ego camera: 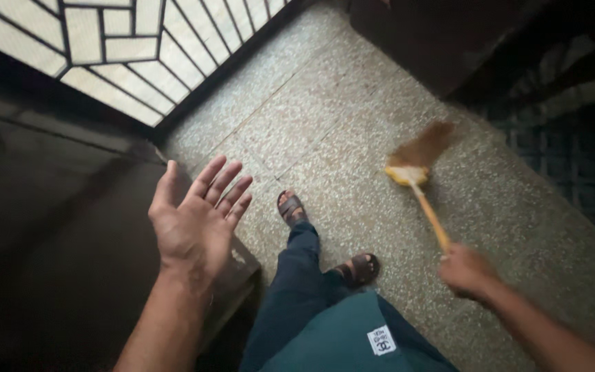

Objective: The person sweeps the tiled floor using a broom, pushing debris across the doorway area and near a cabinet.

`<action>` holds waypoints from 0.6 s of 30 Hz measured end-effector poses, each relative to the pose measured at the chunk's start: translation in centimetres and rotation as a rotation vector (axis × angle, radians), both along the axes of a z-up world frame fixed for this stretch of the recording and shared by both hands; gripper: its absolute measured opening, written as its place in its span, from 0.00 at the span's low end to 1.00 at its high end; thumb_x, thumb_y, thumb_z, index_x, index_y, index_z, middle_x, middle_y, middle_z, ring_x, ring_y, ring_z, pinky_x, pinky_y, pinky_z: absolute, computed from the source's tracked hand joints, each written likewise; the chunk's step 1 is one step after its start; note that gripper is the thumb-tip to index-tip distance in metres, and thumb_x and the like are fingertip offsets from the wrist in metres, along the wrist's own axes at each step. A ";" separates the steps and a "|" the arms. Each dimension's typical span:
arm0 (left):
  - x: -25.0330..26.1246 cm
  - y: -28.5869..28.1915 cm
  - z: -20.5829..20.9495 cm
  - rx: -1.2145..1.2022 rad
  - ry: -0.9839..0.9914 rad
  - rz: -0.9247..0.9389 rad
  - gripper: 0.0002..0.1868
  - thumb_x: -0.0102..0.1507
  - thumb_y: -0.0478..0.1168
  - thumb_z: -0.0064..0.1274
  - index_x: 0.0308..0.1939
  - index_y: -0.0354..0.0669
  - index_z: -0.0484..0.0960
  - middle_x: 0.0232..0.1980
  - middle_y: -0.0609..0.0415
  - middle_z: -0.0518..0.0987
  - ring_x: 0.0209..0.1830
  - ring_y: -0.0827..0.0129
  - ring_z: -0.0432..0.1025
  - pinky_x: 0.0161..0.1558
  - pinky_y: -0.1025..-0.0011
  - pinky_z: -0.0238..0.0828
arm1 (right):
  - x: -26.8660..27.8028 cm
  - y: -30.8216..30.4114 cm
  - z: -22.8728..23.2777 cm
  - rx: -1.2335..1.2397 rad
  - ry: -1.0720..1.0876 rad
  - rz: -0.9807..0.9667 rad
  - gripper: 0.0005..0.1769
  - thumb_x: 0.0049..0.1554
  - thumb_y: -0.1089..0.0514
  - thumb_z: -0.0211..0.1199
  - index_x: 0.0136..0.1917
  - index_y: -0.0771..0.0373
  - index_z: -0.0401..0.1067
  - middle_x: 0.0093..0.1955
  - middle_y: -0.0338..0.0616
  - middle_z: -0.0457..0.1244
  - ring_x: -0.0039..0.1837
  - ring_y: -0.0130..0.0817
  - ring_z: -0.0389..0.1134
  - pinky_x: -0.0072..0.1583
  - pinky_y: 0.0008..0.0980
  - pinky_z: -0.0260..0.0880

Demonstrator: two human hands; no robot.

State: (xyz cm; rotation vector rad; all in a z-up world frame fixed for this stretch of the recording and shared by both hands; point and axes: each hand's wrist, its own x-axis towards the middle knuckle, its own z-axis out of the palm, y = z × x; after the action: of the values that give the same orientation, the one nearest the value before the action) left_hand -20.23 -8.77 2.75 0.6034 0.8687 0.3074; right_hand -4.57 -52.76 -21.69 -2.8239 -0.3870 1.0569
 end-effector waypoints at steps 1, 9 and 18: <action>-0.4 -0.3 0.1 0.006 0.021 0.015 0.46 0.63 0.67 0.35 0.73 0.33 0.65 0.68 0.42 0.73 0.68 0.52 0.68 0.69 0.59 0.61 | -1.0 1.2 0.3 -0.043 0.108 -0.070 0.17 0.57 0.54 0.59 0.58 0.59 0.76 0.42 0.55 0.72 0.42 0.48 0.73 0.44 0.45 0.73; -3.2 -1.0 2.4 0.069 0.053 0.065 0.45 0.64 0.67 0.35 0.71 0.32 0.67 0.64 0.41 0.75 0.64 0.53 0.69 0.67 0.60 0.62 | -7.1 14.4 4.7 0.270 0.212 0.114 0.22 0.57 0.55 0.55 0.64 0.56 0.72 0.50 0.56 0.70 0.53 0.53 0.72 0.57 0.49 0.71; -3.0 -0.6 1.5 0.024 0.098 0.046 0.46 0.63 0.67 0.33 0.72 0.34 0.65 0.67 0.43 0.73 0.67 0.53 0.69 0.68 0.60 0.61 | -5.3 8.5 7.4 0.164 0.276 -0.108 0.27 0.59 0.53 0.55 0.72 0.46 0.65 0.42 0.51 0.72 0.45 0.45 0.75 0.50 0.44 0.74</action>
State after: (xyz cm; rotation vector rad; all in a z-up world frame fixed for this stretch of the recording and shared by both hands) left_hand -23.22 -9.40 4.21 0.6249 0.9751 0.3327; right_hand -9.86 -44.24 -14.28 -2.4810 -0.2767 1.3033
